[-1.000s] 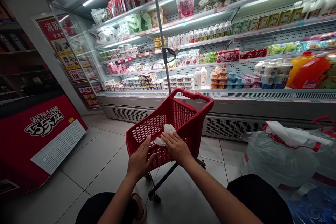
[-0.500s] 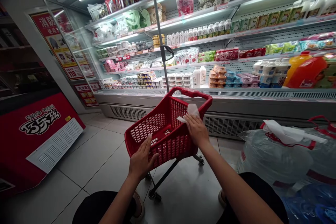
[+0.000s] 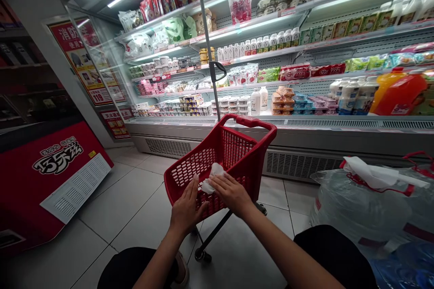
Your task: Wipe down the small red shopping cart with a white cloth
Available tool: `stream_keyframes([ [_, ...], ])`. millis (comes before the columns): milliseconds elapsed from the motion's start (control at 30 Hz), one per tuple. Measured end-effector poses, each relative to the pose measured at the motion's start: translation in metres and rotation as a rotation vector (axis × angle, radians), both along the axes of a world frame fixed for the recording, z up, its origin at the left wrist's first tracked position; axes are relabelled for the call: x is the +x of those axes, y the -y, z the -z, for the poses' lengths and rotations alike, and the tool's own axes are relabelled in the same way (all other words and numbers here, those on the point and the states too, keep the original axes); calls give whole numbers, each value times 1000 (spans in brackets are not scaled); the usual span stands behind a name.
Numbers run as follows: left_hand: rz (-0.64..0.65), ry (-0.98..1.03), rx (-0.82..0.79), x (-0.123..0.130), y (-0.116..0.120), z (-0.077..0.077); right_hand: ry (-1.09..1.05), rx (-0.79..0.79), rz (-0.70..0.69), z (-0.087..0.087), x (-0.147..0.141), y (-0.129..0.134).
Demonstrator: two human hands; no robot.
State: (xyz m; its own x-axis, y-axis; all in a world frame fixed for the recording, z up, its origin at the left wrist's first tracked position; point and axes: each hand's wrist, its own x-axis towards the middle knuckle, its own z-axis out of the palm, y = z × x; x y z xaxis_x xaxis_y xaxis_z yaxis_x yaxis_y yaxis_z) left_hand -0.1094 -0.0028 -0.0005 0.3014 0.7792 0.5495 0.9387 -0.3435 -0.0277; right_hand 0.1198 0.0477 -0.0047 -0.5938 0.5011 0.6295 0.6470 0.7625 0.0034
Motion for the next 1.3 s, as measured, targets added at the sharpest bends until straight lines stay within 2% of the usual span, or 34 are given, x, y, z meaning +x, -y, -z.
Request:
stream_keyframes([
  [67, 2, 1, -2, 0, 1, 0, 14, 16, 40, -7, 31, -18],
  [200, -4, 11, -3, 2, 0, 1, -81, 60, 258, -26, 99, -52],
  [300, -13, 15, -1, 6, 0, 1, -158, 70, 368, -32, 121, -63],
  [367, -25, 21, 5, 10, 0, 1, -191, 68, 410, -27, 113, -62],
  [467, -50, 27, 15, 15, 0, 2, -184, 54, 387, -11, 72, -45],
  [600, -53, 20, 35, 21, 0, 3, -173, -9, 222, 8, 3, -4],
  [733, -27, 24, 39, 21, 0, 5, -168, -68, 93, 10, -37, 32],
  [900, 66, 105, 24, 14, 10, -4, -166, -201, -66, -9, -40, 46],
  [1067, 74, 125, 80, 23, 21, -20, -272, -390, -187, -24, -29, 32],
  [1133, 97, 78, 92, 33, 17, -18, -353, -368, -153, -22, -25, 22],
  [1200, 116, 16, 88, 43, 7, -9, -384, -294, -35, -16, -19, 13],
  [1300, 108, -73, 74, 45, -5, 5, -281, -186, 129, -5, -6, 3],
])
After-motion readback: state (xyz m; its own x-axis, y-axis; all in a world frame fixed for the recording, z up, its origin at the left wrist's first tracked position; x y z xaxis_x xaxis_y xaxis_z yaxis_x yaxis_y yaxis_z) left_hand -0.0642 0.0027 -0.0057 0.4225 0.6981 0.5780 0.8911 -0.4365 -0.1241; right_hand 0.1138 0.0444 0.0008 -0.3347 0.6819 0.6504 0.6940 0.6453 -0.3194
